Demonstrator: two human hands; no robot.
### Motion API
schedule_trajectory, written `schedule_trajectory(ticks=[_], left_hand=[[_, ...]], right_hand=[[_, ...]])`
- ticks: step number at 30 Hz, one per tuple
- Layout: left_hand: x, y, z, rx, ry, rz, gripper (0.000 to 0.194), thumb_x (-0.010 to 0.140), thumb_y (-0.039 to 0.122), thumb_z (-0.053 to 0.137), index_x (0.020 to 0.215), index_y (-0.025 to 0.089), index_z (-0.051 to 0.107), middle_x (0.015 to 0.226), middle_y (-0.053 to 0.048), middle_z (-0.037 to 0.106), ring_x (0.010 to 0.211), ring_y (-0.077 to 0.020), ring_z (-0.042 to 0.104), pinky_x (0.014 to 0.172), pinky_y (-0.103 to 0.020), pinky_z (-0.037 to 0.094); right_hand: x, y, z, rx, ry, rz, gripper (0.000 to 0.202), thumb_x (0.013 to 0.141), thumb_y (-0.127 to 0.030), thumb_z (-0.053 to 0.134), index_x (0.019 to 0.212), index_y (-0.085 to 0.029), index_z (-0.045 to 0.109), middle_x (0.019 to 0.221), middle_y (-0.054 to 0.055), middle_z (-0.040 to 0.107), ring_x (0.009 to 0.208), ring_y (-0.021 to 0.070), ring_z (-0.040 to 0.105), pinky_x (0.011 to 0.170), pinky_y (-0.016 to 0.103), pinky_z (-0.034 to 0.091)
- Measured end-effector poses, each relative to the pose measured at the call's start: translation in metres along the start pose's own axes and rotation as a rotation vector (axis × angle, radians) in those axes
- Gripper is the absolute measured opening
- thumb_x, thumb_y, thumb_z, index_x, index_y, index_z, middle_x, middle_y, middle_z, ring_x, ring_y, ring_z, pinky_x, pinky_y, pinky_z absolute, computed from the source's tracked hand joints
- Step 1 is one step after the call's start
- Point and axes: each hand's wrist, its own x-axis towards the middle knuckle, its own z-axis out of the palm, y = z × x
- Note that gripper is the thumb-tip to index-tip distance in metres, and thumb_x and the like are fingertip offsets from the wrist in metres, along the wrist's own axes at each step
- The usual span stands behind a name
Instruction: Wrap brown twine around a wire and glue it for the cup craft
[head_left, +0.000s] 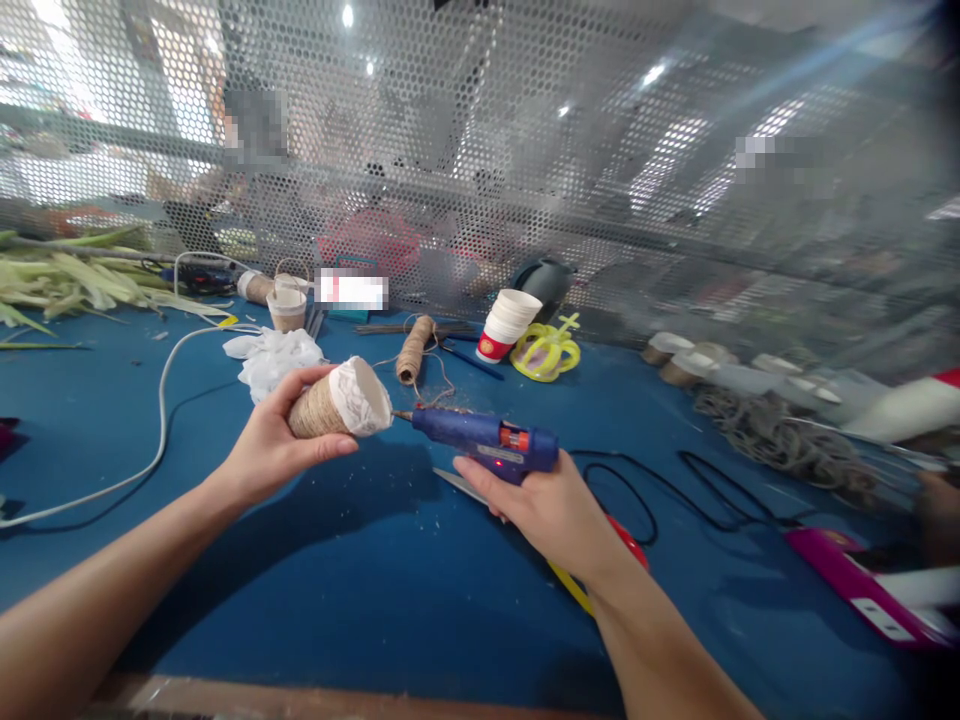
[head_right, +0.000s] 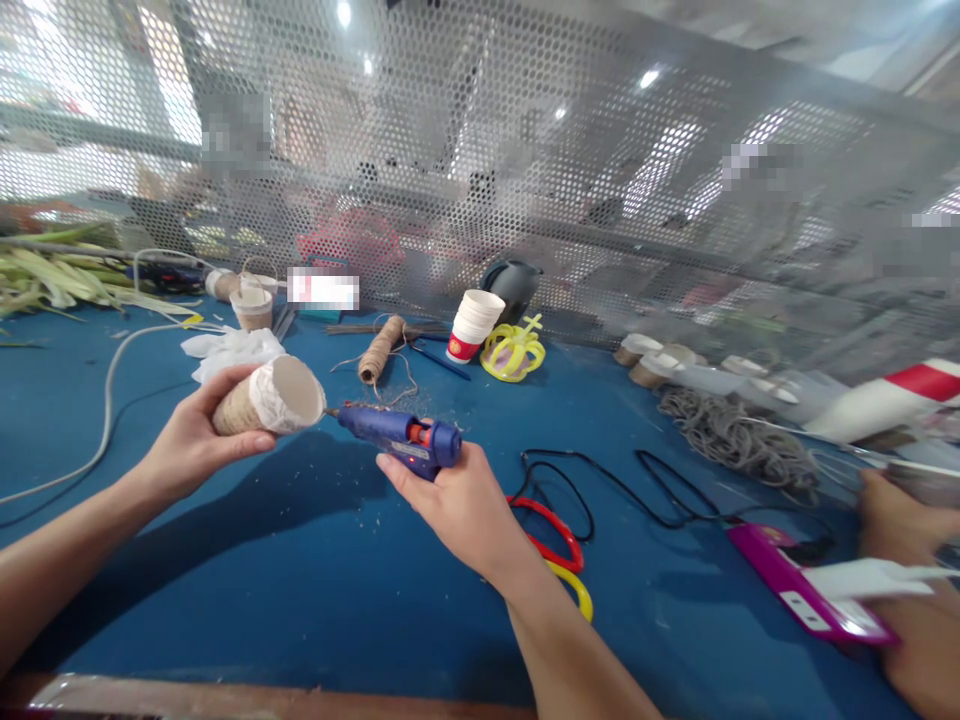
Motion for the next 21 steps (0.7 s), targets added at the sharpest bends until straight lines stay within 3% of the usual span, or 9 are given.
schedule_trajectory(ticks=[7,11,16,21], left_hand=[[0.001,-0.002,0.001,-0.08,0.007,-0.041,0.059,0.053,0.026,0.078,0.106,0.018,0.054,0.102,-0.005,0.058,0.091,-0.0212,0.053,0.078,-0.028,0.043],[-0.002,-0.005,0.004,-0.349,-0.118,-0.169,0.056,0.058,0.033,0.074,0.109,0.017,0.054,0.102,-0.007,0.06,0.092,-0.0218,0.055,0.077,-0.029,0.044],[-0.009,-0.006,0.011,-0.587,-0.297,-0.276,0.06,0.059,0.039,0.073,0.112,0.018,0.055,0.113,-0.011,0.059,0.105,-0.0271,0.052,0.083,-0.033,0.043],[-0.012,-0.005,0.014,-0.647,-0.309,-0.285,0.064,0.058,0.034,0.075,0.116,0.021,0.053,0.117,-0.011,0.057,0.107,-0.0269,0.051,0.085,-0.032,0.042]], right_hand=[[0.0,-0.002,-0.003,0.176,-0.075,0.093,0.026,0.075,-0.038,0.058,0.059,-0.017,0.055,0.04,-0.004,0.047,0.038,0.0088,0.044,0.042,0.023,0.039],[0.004,-0.001,-0.001,0.524,-0.108,0.136,0.022,0.076,-0.036,0.057,0.072,-0.015,0.059,0.037,-0.006,0.043,0.034,0.006,0.036,0.037,0.021,0.031],[0.007,0.001,0.008,0.855,-0.173,0.267,0.023,0.074,-0.035,0.06,0.067,-0.014,0.059,0.036,-0.007,0.039,0.031,0.003,0.03,0.033,0.017,0.022],[0.009,0.001,0.015,1.031,-0.259,0.351,0.024,0.071,-0.035,0.062,0.062,-0.012,0.059,0.034,-0.008,0.037,0.03,0.0013,0.027,0.031,0.015,0.017]])
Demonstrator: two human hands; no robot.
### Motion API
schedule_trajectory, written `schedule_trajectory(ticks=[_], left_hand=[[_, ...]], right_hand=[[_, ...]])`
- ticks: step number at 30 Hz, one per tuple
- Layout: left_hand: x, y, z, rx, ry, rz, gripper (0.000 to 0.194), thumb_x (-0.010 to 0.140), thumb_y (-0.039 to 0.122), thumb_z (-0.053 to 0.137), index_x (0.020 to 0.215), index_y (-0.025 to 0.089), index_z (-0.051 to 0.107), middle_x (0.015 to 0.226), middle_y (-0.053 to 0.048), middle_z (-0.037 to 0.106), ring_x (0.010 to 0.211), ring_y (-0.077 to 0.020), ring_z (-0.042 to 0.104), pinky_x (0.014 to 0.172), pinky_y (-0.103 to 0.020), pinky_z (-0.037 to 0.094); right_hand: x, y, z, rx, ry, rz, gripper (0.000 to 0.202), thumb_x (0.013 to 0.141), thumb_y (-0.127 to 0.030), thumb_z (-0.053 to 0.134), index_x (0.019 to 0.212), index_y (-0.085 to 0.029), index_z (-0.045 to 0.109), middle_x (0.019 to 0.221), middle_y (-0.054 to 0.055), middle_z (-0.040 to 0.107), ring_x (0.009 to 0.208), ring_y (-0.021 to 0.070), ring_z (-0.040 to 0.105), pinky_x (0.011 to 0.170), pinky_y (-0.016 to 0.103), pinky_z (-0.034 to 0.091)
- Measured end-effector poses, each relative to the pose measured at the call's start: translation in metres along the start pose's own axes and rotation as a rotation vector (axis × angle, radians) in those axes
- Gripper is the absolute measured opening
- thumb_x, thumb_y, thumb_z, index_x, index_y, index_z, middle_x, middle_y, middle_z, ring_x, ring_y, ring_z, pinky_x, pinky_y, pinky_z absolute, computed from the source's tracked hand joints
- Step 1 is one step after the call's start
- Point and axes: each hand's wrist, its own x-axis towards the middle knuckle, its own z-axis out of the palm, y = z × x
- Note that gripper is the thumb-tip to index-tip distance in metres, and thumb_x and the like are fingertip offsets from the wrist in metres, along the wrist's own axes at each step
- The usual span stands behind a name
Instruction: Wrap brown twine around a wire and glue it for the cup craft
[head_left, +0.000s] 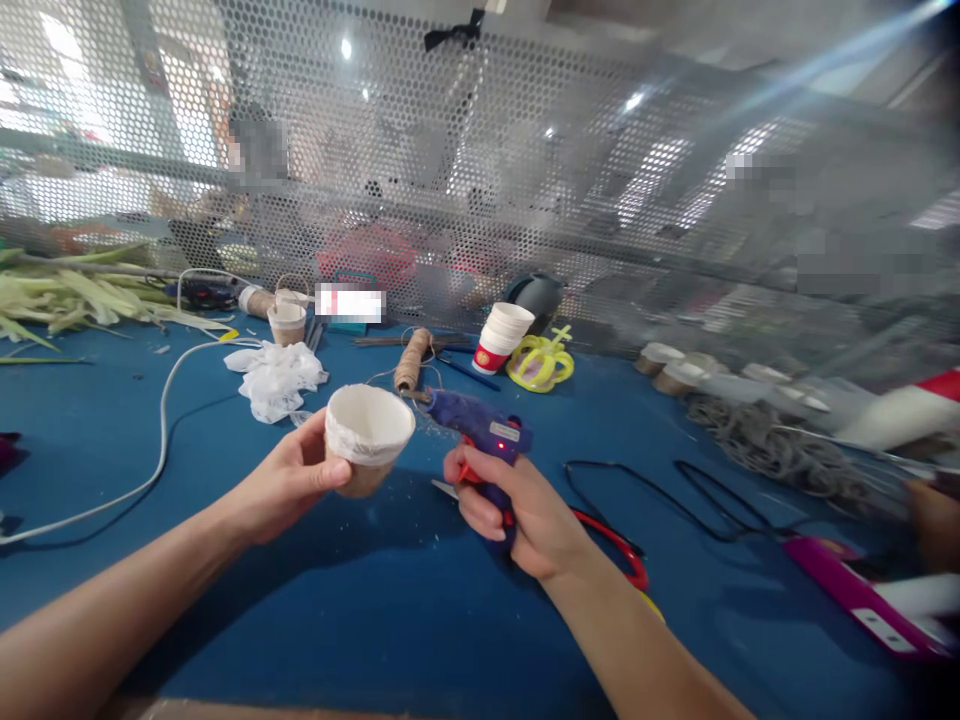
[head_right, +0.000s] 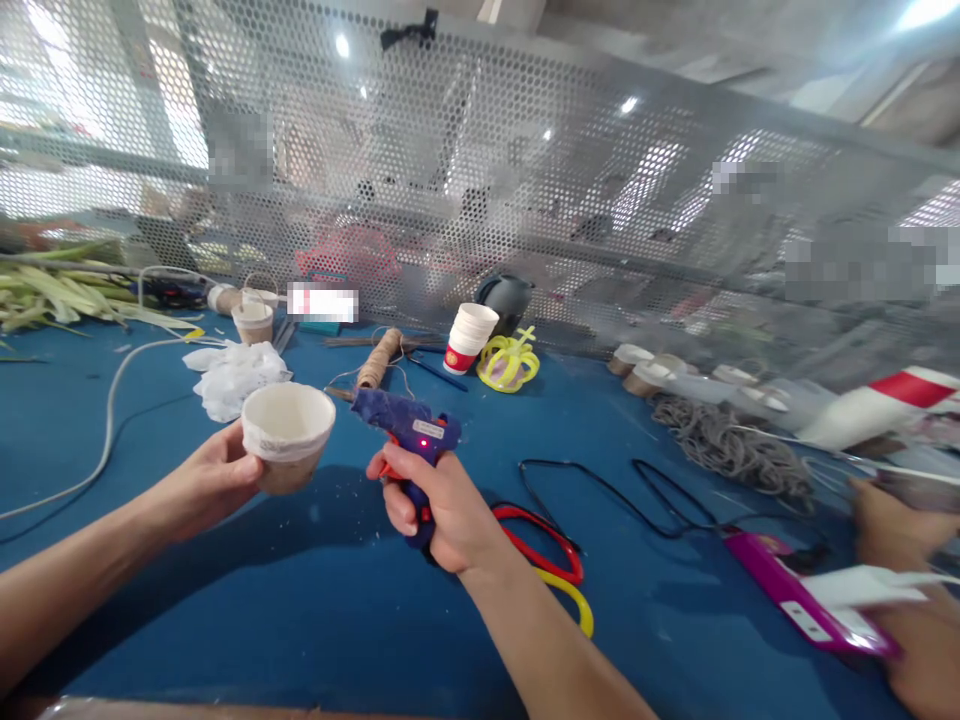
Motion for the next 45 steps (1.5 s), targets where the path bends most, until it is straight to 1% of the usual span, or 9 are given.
schedule_trajectory(ticks=[6,10,17,21,27,30,35,40,45], left_hand=[[0.001,0.0,-0.001,0.015,0.027,0.033,0.064,0.058,0.032,0.075,0.116,0.022,0.052,0.112,-0.008,0.058,0.102,-0.0229,0.051,0.083,-0.03,0.041],[0.001,0.001,0.001,0.041,0.037,0.053,0.061,0.056,0.032,0.076,0.112,0.021,0.053,0.108,-0.008,0.058,0.097,-0.0221,0.052,0.08,-0.029,0.042],[0.003,0.003,0.0,0.087,0.054,0.051,0.054,0.056,0.029,0.077,0.106,0.02,0.056,0.097,-0.004,0.06,0.084,-0.0161,0.053,0.07,-0.024,0.042],[0.006,0.002,-0.004,0.135,0.056,0.024,0.052,0.058,0.023,0.076,0.105,0.02,0.054,0.094,-0.003,0.06,0.082,-0.0149,0.054,0.07,-0.024,0.043],[0.009,0.005,-0.005,0.257,0.105,0.024,0.052,0.053,0.017,0.077,0.099,0.019,0.054,0.09,-0.002,0.06,0.08,-0.0164,0.054,0.071,-0.028,0.044],[0.01,0.005,-0.006,0.285,0.115,0.048,0.054,0.052,0.016,0.077,0.1,0.019,0.053,0.092,-0.002,0.059,0.083,-0.0163,0.054,0.073,-0.027,0.044],[0.01,0.002,-0.01,0.22,0.099,0.055,0.054,0.056,0.02,0.076,0.104,0.02,0.052,0.098,-0.003,0.058,0.088,-0.0169,0.053,0.075,-0.027,0.044],[0.006,0.001,-0.007,0.153,0.058,0.079,0.053,0.058,0.021,0.076,0.106,0.022,0.053,0.096,-0.003,0.058,0.087,-0.0161,0.053,0.073,-0.025,0.043],[0.004,0.0,-0.002,0.099,0.064,0.103,0.051,0.059,0.023,0.075,0.106,0.022,0.055,0.099,-0.003,0.059,0.088,-0.016,0.052,0.072,-0.024,0.043]], right_hand=[[0.002,0.003,0.002,0.037,-0.029,0.07,0.024,0.073,-0.033,0.06,0.062,-0.012,0.059,0.034,-0.008,0.037,0.03,0.0012,0.026,0.031,0.014,0.016],[0.002,0.005,0.002,-0.04,0.01,0.04,0.024,0.074,-0.034,0.059,0.064,-0.012,0.058,0.034,-0.008,0.037,0.031,0.002,0.027,0.032,0.015,0.018],[-0.002,0.0,-0.004,-0.517,0.18,-0.193,0.026,0.073,-0.038,0.059,0.064,-0.014,0.058,0.035,-0.005,0.044,0.033,0.0069,0.039,0.038,0.021,0.034],[-0.005,-0.007,-0.007,-0.82,0.281,-0.191,0.03,0.072,-0.039,0.058,0.054,-0.015,0.055,0.038,-0.002,0.049,0.037,0.0094,0.046,0.044,0.024,0.042],[-0.008,-0.013,-0.003,-0.953,0.325,-0.155,0.028,0.07,-0.034,0.06,0.05,-0.017,0.05,0.037,-0.002,0.049,0.034,0.0089,0.046,0.04,0.022,0.04],[-0.01,-0.014,-0.004,-0.891,0.255,-0.161,0.026,0.07,-0.035,0.06,0.055,-0.016,0.053,0.038,-0.003,0.048,0.036,0.0083,0.045,0.041,0.022,0.04],[-0.008,-0.011,-0.008,-0.558,0.191,-0.22,0.025,0.073,-0.038,0.059,0.068,-0.014,0.057,0.036,-0.006,0.043,0.034,0.0066,0.039,0.037,0.021,0.034],[-0.003,-0.006,-0.006,-0.316,0.136,-0.109,0.025,0.073,-0.037,0.061,0.067,-0.013,0.058,0.034,-0.007,0.04,0.032,0.004,0.033,0.034,0.018,0.024],[0.0,0.0,-0.002,-0.196,0.071,-0.022,0.026,0.073,-0.037,0.061,0.065,-0.012,0.058,0.034,-0.007,0.039,0.031,0.0028,0.03,0.033,0.018,0.021]])
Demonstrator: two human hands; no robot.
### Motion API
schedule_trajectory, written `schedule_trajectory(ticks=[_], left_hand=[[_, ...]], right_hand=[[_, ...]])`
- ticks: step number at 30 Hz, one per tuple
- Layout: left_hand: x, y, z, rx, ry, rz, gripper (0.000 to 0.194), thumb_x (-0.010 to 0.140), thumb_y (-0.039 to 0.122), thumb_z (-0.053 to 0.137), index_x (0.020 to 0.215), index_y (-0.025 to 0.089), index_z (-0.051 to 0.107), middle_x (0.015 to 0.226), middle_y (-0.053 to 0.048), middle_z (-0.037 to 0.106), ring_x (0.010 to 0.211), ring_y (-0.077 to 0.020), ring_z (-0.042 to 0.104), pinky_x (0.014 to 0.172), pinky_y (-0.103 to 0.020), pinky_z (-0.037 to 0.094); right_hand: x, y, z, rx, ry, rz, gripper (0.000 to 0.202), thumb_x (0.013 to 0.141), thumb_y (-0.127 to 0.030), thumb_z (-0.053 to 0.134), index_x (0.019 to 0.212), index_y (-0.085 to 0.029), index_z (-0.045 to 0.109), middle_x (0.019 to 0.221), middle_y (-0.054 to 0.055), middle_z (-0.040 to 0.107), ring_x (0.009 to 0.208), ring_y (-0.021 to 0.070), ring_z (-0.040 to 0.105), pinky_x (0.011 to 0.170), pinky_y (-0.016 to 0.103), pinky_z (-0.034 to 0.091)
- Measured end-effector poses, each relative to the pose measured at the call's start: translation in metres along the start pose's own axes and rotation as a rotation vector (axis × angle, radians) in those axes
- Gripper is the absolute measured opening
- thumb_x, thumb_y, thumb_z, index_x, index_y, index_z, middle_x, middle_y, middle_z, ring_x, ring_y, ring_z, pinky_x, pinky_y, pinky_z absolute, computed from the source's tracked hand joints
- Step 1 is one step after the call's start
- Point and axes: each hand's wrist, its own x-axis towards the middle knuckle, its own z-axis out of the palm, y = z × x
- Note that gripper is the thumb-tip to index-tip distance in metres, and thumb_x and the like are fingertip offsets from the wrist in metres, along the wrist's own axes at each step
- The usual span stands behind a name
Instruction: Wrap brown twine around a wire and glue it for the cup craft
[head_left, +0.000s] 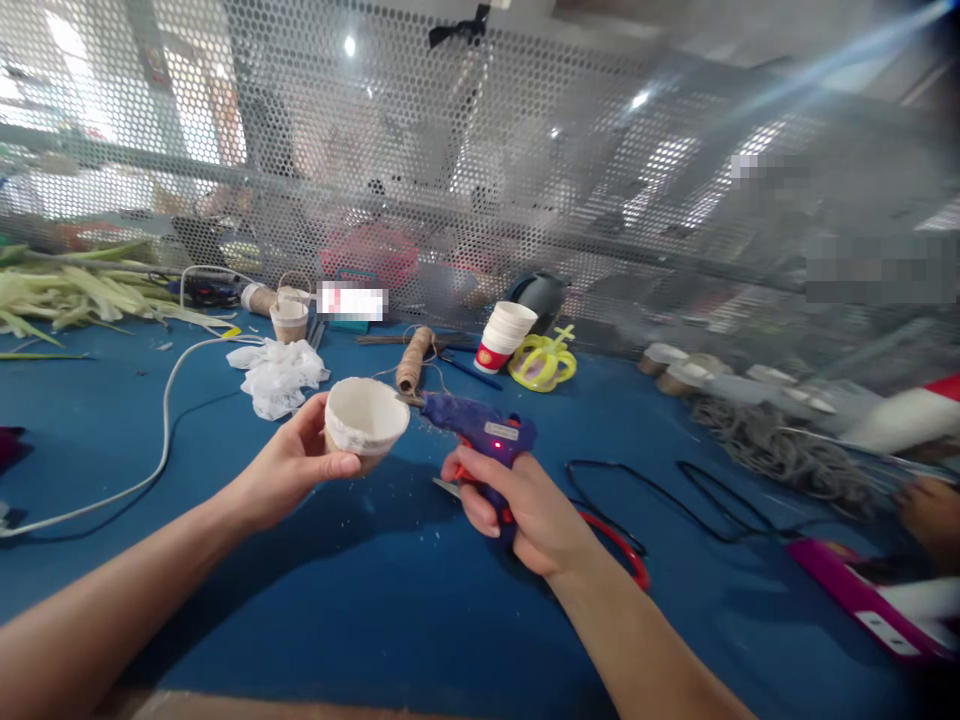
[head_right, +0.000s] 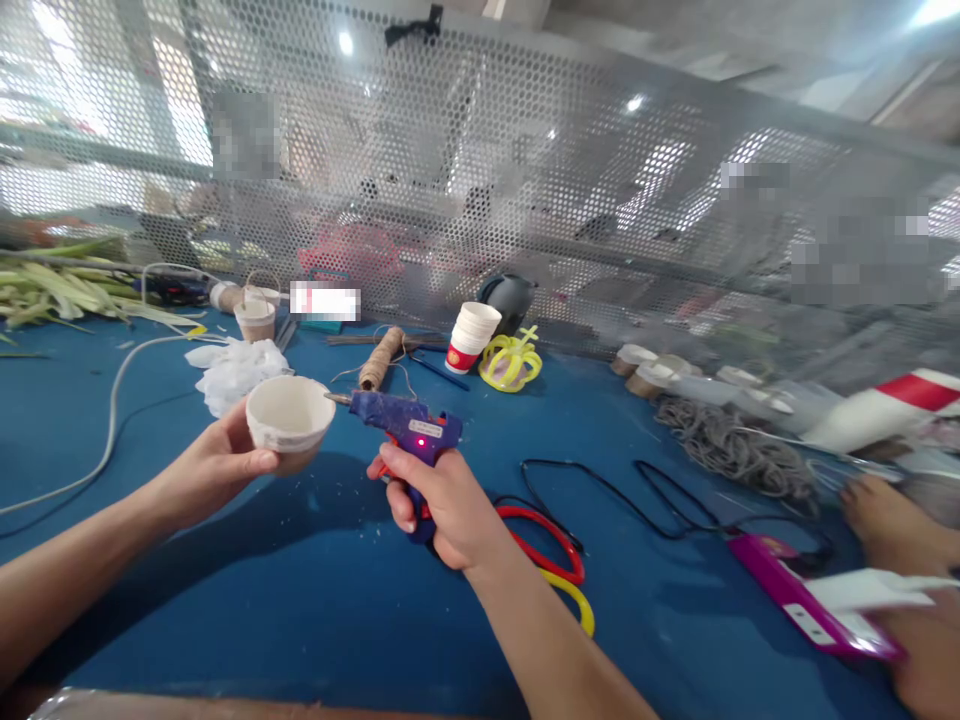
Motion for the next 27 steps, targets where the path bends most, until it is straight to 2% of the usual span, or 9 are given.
schedule_trajectory(ticks=[4,8,11,14,17,21,27], left_hand=[[0.001,0.001,0.001,0.006,0.013,-0.003,0.05,0.059,0.024,0.075,0.105,0.021,0.054,0.097,-0.003,0.059,0.087,-0.0161,0.054,0.072,-0.025,0.043],[0.002,0.002,-0.001,0.058,0.023,-0.03,0.051,0.058,0.022,0.075,0.104,0.02,0.053,0.095,-0.003,0.059,0.085,-0.0155,0.054,0.072,-0.025,0.044],[0.004,0.003,-0.002,0.119,0.049,-0.058,0.052,0.056,0.019,0.076,0.102,0.019,0.051,0.092,-0.001,0.059,0.081,-0.0141,0.055,0.071,-0.025,0.045],[0.005,0.004,-0.003,0.189,0.063,-0.057,0.053,0.054,0.017,0.076,0.1,0.019,0.05,0.089,0.0,0.058,0.078,-0.0132,0.054,0.07,-0.025,0.045],[0.006,0.005,-0.004,0.237,0.068,-0.03,0.053,0.053,0.017,0.076,0.099,0.019,0.05,0.088,0.0,0.058,0.078,-0.0137,0.054,0.071,-0.026,0.044],[0.007,0.004,-0.005,0.209,0.066,-0.016,0.054,0.054,0.018,0.076,0.101,0.02,0.049,0.09,-0.001,0.059,0.081,-0.0153,0.055,0.073,-0.027,0.044],[0.004,0.003,-0.002,0.073,0.056,-0.016,0.054,0.058,0.023,0.075,0.106,0.02,0.051,0.102,-0.005,0.057,0.091,-0.0187,0.053,0.077,-0.028,0.042]], right_hand=[[0.0,0.002,0.0,-0.105,0.03,-0.05,0.028,0.073,-0.04,0.06,0.067,-0.013,0.058,0.035,-0.006,0.041,0.031,0.0041,0.032,0.033,0.019,0.024],[-0.004,-0.003,-0.002,-0.446,0.164,-0.164,0.03,0.072,-0.041,0.059,0.058,-0.014,0.057,0.037,-0.003,0.046,0.036,0.008,0.043,0.04,0.022,0.037],[-0.007,-0.008,-0.003,-0.653,0.239,-0.154,0.028,0.071,-0.039,0.06,0.055,-0.016,0.055,0.038,-0.003,0.048,0.037,0.0093,0.047,0.042,0.023,0.041],[-0.009,-0.011,-0.003,-0.731,0.241,-0.111,0.026,0.07,-0.038,0.06,0.057,-0.017,0.055,0.039,-0.003,0.049,0.036,0.0093,0.046,0.04,0.022,0.041],[-0.01,-0.011,-0.004,-0.675,0.164,-0.113,0.027,0.071,-0.039,0.06,0.058,-0.016,0.054,0.039,-0.003,0.049,0.037,0.0091,0.046,0.041,0.023,0.041],[-0.009,-0.01,-0.006,-0.388,0.141,-0.197,0.027,0.075,-0.039,0.058,0.064,-0.015,0.057,0.037,-0.005,0.044,0.036,0.0075,0.041,0.039,0.022,0.036],[-0.003,-0.005,-0.003,-0.097,0.061,-0.075,0.026,0.074,-0.037,0.06,0.068,-0.012,0.059,0.034,-0.007,0.041,0.031,0.0036,0.033,0.035,0.018,0.024]])
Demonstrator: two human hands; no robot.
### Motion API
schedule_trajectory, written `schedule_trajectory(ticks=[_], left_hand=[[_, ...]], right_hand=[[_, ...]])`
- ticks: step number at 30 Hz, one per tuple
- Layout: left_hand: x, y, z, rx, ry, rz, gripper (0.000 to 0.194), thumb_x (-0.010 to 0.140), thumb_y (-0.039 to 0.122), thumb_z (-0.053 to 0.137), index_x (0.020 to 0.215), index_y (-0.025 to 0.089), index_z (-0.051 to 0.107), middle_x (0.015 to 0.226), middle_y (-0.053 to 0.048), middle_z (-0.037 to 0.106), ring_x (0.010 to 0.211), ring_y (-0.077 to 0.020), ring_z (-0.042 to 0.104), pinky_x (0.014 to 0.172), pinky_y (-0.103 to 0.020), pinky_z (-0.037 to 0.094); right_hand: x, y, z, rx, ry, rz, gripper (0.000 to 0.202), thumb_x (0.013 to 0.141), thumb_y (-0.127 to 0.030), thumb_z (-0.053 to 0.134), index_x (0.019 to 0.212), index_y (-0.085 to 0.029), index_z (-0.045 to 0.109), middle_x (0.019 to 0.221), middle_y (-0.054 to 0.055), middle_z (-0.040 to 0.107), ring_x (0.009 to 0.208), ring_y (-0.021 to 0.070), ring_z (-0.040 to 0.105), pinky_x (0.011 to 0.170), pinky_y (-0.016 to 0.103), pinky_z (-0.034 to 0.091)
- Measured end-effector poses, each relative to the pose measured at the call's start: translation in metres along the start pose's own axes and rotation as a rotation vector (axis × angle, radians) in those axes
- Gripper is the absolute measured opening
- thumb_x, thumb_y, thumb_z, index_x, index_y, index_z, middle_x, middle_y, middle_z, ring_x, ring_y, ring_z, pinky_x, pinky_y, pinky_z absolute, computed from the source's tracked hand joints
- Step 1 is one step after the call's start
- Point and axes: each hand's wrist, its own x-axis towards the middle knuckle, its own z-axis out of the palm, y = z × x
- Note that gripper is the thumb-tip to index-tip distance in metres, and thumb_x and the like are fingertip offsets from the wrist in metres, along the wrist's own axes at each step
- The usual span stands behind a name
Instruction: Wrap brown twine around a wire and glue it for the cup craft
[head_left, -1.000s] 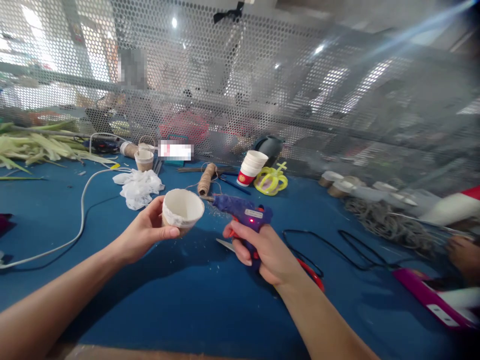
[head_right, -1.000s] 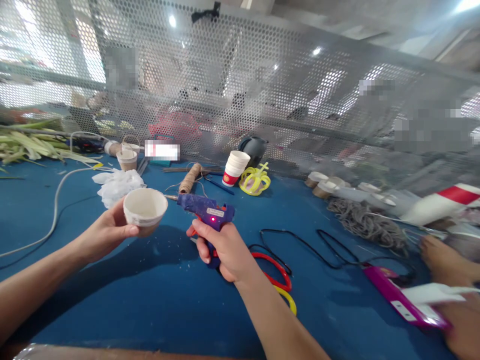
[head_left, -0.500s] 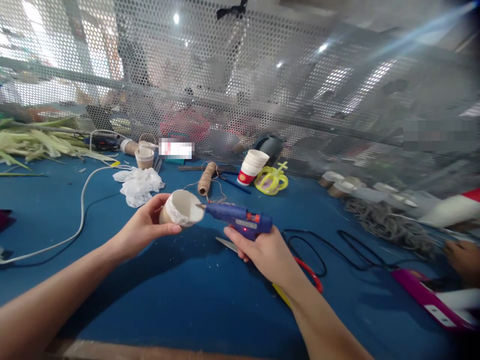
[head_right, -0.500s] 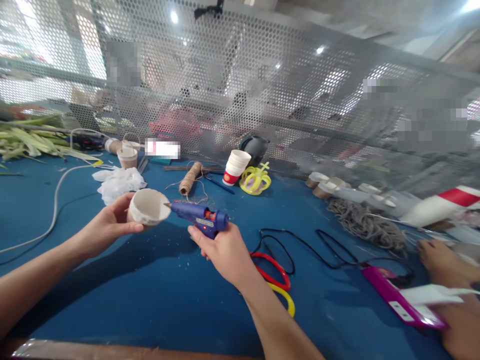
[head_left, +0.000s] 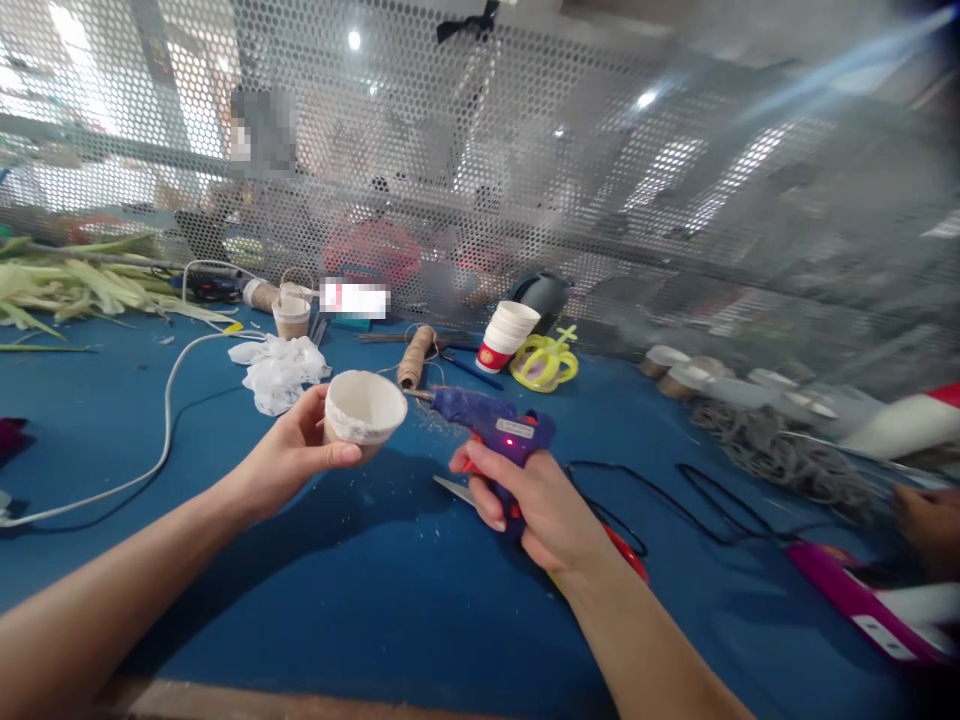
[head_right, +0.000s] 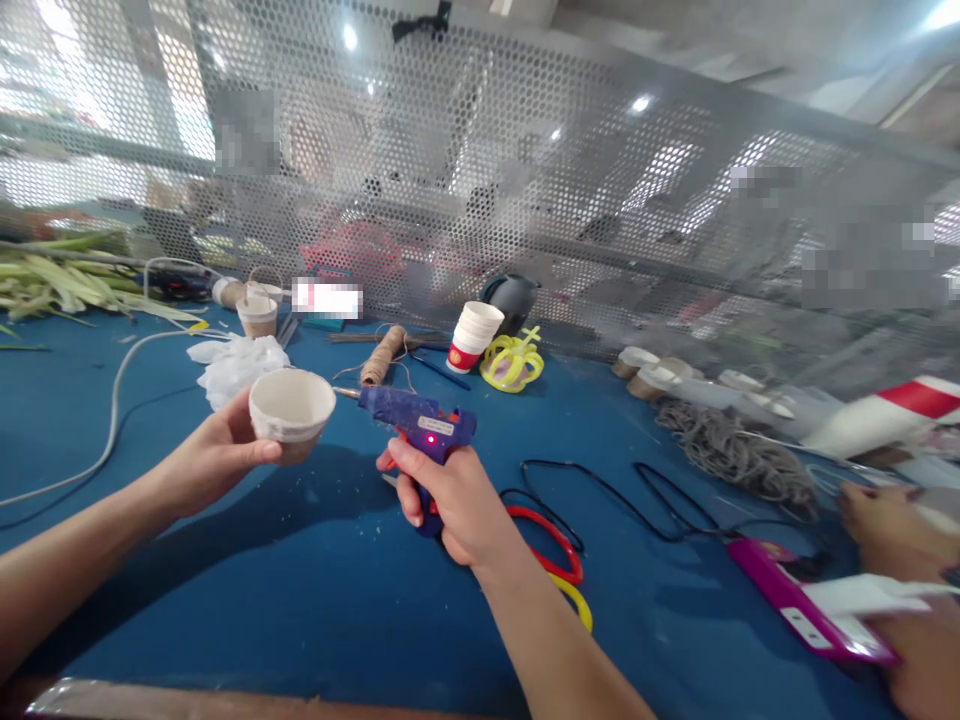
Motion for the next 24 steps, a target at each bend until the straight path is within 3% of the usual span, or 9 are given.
schedule_trajectory(ticks=[8,15,20,24], left_hand=[[-0.003,0.003,0.005,-0.049,-0.003,0.013,0.051,0.058,0.022,0.074,0.104,0.019,0.051,0.099,-0.004,0.058,0.088,-0.0166,0.052,0.074,-0.027,0.042],[-0.002,-0.002,0.001,-0.031,-0.019,-0.01,0.052,0.06,0.02,0.074,0.106,0.02,0.049,0.095,-0.004,0.059,0.087,-0.0165,0.055,0.074,-0.027,0.044],[0.002,0.0,0.001,0.072,0.032,-0.032,0.053,0.055,0.018,0.076,0.101,0.019,0.049,0.089,-0.001,0.06,0.08,-0.0157,0.056,0.071,-0.028,0.045],[0.004,0.001,0.0,0.136,0.034,-0.013,0.054,0.053,0.016,0.076,0.099,0.019,0.048,0.089,0.0,0.06,0.078,-0.0142,0.056,0.071,-0.027,0.044]], right_hand=[[0.002,0.006,0.008,0.063,-0.039,0.048,0.027,0.074,-0.038,0.06,0.067,-0.012,0.059,0.034,-0.007,0.04,0.031,0.0036,0.031,0.034,0.018,0.022],[-0.004,0.005,0.012,-0.339,0.12,-0.118,0.028,0.076,-0.038,0.056,0.06,-0.015,0.056,0.037,-0.004,0.045,0.037,0.0088,0.042,0.042,0.024,0.037],[-0.007,0.0,0.01,-0.632,0.197,-0.109,0.031,0.071,-0.039,0.059,0.05,-0.018,0.05,0.038,-0.002,0.048,0.036,0.0107,0.047,0.041,0.024,0.04],[-0.006,-0.003,0.004,-0.659,0.103,-0.106,0.036,0.073,-0.04,0.058,0.045,-0.019,0.046,0.037,-0.002,0.048,0.037,0.0108,0.048,0.043,0.024,0.042]])
